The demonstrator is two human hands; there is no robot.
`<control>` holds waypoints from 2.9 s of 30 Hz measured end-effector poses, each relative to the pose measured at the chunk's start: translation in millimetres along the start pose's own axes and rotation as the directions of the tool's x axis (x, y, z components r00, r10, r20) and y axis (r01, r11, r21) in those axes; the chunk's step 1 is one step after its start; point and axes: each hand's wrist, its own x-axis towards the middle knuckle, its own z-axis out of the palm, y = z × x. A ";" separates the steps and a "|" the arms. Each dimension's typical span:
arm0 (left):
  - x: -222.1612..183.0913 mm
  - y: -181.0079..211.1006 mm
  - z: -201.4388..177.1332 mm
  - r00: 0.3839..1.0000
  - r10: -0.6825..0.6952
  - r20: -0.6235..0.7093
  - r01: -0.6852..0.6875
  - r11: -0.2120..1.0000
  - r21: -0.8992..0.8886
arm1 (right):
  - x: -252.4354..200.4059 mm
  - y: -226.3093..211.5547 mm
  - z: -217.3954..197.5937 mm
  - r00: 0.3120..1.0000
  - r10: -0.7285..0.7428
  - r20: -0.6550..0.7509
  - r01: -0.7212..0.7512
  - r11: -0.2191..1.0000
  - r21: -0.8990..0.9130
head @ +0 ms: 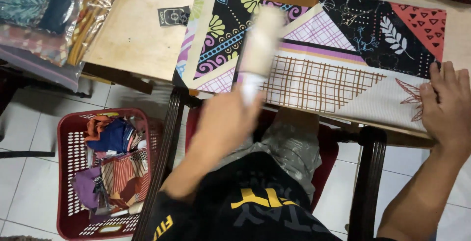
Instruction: Using a lint roller to remove dust and lint from a patterned cloth on a workstation table.
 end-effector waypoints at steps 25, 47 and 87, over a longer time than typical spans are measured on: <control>90.7 -90.9 -45.4 0.952 -0.177 -0.248 0.242 0.934 0.264 | -5.3 14.2 11.4 0.999 0.047 -0.022 -0.046 0.999 0.029; 224.0 -70.2 5.6 0.882 0.351 -0.316 -0.031 0.711 0.702 | 7.4 -20.9 -10.5 0.937 0.327 0.122 -0.320 0.945 -0.074; 227.3 -1.1 7.5 0.157 0.980 -0.120 -0.934 0.187 0.305 | 142.2 -269.2 82.3 0.921 0.375 -0.111 -0.102 0.505 0.857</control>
